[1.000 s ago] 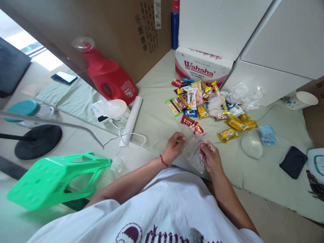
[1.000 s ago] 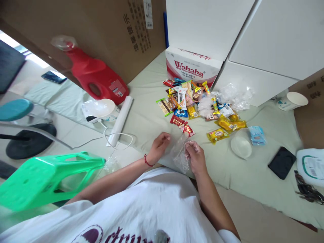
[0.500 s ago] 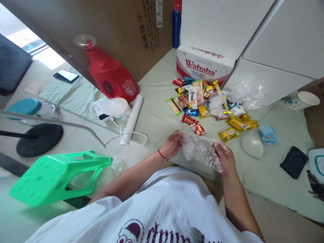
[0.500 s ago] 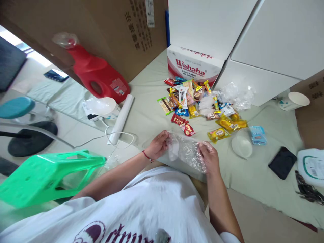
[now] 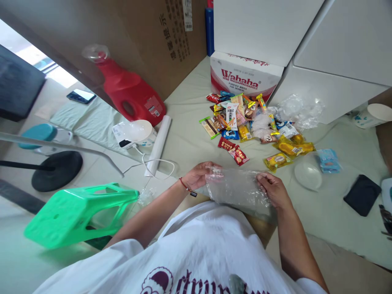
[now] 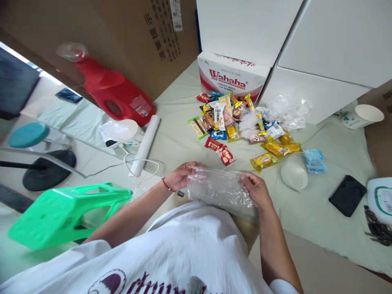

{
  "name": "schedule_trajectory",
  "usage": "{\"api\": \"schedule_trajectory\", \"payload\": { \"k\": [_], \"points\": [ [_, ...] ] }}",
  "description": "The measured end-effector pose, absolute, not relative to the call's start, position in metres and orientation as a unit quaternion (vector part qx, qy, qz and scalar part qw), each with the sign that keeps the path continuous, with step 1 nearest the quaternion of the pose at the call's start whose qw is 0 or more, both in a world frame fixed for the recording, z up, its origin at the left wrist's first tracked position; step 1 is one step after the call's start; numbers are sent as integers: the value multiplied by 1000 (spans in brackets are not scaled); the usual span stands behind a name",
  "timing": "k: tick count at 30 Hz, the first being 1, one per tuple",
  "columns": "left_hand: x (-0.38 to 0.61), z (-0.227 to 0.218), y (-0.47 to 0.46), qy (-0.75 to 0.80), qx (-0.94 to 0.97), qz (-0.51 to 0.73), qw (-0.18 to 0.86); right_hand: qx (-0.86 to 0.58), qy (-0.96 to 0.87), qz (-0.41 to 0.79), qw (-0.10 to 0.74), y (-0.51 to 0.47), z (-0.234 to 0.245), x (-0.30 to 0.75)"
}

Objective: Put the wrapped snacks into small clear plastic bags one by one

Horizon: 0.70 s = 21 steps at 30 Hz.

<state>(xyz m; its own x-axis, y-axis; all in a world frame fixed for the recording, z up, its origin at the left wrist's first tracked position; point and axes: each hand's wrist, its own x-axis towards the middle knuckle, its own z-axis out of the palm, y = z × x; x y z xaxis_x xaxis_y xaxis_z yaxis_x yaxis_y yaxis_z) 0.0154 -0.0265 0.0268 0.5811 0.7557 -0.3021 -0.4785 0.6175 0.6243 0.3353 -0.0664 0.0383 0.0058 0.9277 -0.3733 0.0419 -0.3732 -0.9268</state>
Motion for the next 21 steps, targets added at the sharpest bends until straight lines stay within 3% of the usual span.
{"api": "schedule_trajectory", "payload": {
  "k": [3, 10, 17, 21],
  "points": [
    [15, 28, -28, 333, 291, 349, 826, -607, -399, 567, 389, -65, 35, 339],
    [-7, 33, -25, 339, 496, 109, 792, -612, -426, 555, 368, -52, 41, 347],
    [-43, 48, -38, 342, 619, 106, 699, -564, -517, 536, 358, -30, 53, 333],
    [-69, 57, -44, 475, 643, 91, 594, -542, -570, 524, 326, -17, 67, 320]
  ]
}}
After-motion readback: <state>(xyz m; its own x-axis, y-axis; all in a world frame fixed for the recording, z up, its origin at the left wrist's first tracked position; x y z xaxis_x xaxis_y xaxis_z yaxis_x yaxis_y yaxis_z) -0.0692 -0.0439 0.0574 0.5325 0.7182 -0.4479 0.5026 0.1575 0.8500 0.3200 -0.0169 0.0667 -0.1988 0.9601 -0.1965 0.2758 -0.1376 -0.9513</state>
